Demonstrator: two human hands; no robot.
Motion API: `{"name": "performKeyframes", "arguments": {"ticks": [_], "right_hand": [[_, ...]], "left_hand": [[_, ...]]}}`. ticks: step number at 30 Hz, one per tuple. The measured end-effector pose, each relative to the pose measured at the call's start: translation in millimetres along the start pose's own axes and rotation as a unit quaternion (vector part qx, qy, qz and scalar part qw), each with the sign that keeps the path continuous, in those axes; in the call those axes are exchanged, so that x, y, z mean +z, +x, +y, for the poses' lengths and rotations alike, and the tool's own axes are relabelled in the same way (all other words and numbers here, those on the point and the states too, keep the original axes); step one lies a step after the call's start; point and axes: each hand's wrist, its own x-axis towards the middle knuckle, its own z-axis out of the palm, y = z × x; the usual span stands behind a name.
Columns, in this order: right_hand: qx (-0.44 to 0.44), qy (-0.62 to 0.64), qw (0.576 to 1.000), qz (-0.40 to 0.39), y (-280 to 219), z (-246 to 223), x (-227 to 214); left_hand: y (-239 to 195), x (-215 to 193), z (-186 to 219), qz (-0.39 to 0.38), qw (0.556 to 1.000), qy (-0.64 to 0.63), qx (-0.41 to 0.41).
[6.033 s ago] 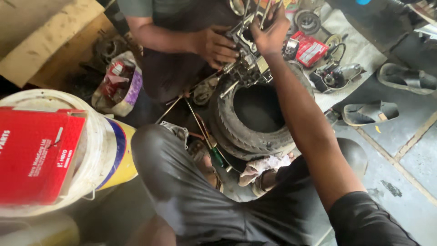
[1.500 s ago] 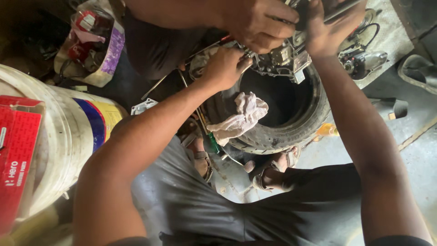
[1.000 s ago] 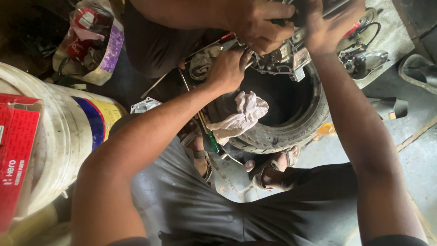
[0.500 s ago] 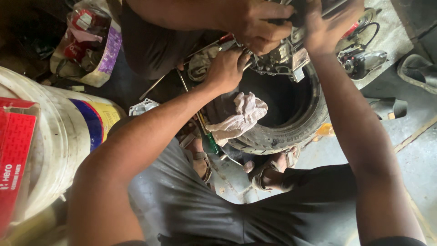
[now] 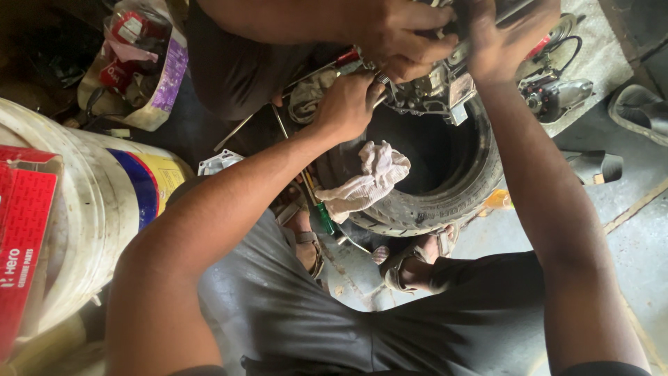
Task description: The person sits on the floor and cleans a motorcycle engine cylinder head with a cloth. They then use a screwdriver to adjust internal components while a second person assists by holding the engine steady.
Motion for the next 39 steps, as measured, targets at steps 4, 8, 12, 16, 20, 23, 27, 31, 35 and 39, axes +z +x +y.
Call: {"name": "performKeyframes", "arguments": {"ticks": [4, 8, 12, 16, 20, 23, 27, 31, 35, 39], "right_hand": [[-0.046, -0.049, 0.998, 0.011, 4.1, -20.7, 5.2], [0.006, 0.027, 1.0, 0.003, 15.7, -70.7, 19.6], [-0.013, 0.063, 0.998, -0.013, 28.4, -122.5, 28.4], [-0.047, 0.122, 0.991, -0.005, 35.8, -143.4, 33.3], [-0.002, 0.058, 0.998, 0.004, 39.4, -139.2, 32.8], [-0.029, 0.106, 0.994, -0.005, 37.2, -132.5, 32.6], [-0.044, 0.044, 0.998, 0.009, 33.7, -129.4, 31.0], [-0.033, -0.022, 0.999, 0.009, 30.0, -131.9, 27.4], [-0.05, -0.045, 0.997, 0.023, 37.5, -135.4, 29.6], [-0.086, -0.002, 0.996, 0.0, 33.6, -137.3, 31.4]], "left_hand": [[-0.2, -7.9, 8.6, 0.014, 0.999, 0.035, 0.02], [-1.2, -20.9, 22.4, -0.103, 0.961, 0.258, -0.008], [-14.4, -21.1, 32.8, -0.262, 0.896, 0.355, -0.051], [-31.5, -7.1, 35.1, -0.379, 0.853, 0.357, 0.01], [-43.7, 9.4, 37.0, -0.379, 0.849, 0.366, 0.039], [-45.9, 14.8, 37.8, -0.338, 0.861, 0.376, 0.056], [-38.1, 6.3, 38.5, -0.288, 0.872, 0.395, -0.011], [-30.3, -9.3, 47.1, -0.166, 0.928, 0.331, -0.052], [-22.5, -25.4, 68.8, -0.155, 0.939, 0.304, -0.032], [-26.6, -34.8, 92.1, -0.05, 0.968, 0.227, 0.092]]}}
